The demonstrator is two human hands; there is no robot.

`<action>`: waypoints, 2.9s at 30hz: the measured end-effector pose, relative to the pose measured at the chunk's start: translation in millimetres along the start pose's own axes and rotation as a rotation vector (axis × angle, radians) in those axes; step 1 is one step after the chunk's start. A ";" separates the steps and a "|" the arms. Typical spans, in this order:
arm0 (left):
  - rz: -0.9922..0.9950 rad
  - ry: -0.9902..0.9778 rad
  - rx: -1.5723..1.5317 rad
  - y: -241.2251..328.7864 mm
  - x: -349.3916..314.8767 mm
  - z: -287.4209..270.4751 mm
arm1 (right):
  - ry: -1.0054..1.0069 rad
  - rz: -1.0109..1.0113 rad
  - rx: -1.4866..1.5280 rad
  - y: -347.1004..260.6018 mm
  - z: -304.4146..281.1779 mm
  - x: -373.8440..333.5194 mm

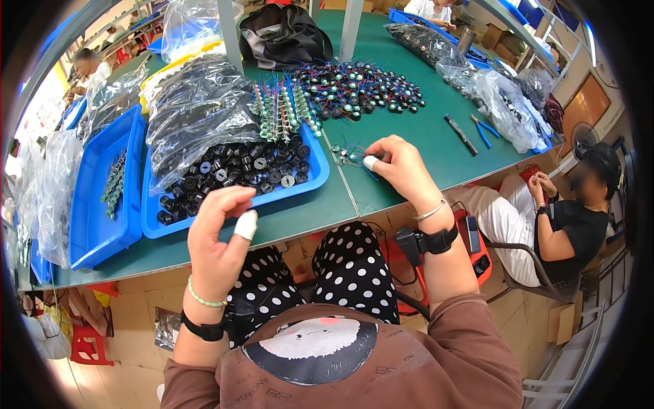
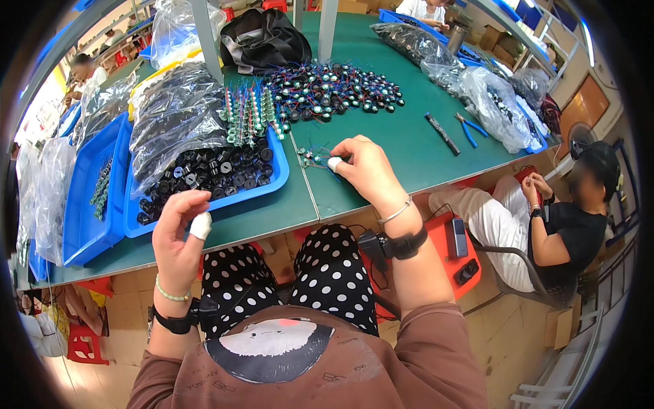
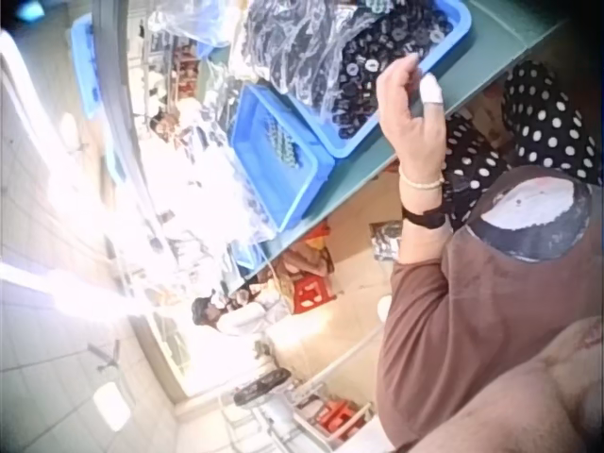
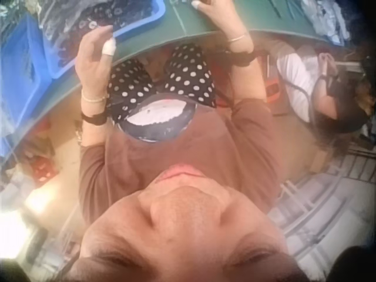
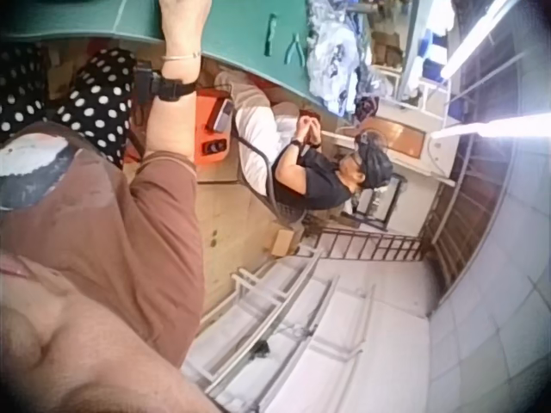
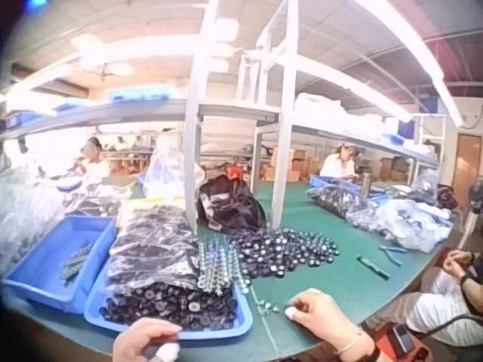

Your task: Assembling small green components and black spacers onto a wire or string at a manufacturing workstation.

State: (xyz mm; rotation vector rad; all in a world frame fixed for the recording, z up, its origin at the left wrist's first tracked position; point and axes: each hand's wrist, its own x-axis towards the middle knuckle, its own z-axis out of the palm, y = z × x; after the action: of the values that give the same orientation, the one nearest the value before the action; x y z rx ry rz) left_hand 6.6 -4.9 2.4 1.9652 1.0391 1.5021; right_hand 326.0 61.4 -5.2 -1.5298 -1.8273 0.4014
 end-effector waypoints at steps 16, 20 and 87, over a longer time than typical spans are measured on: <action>-0.536 -0.338 -1.105 10.0 -18.9 53.7 | 0.003 -0.120 1.131 -75.9 64.5 -80.0; -0.571 -0.279 -1.113 1.6 -23.9 53.7 | -0.103 -0.008 1.220 -83.1 68.4 -86.2; -0.010 -0.453 0.762 -33.6 68.3 -13.0 | -0.042 0.105 1.052 -71.5 68.7 -95.1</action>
State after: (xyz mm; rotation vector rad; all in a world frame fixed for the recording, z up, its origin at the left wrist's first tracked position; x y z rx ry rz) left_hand -7.3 68.2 23.0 2.6109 1.5293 0.6054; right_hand 231.5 -32.9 -37.8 -0.8537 -1.1918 1.2114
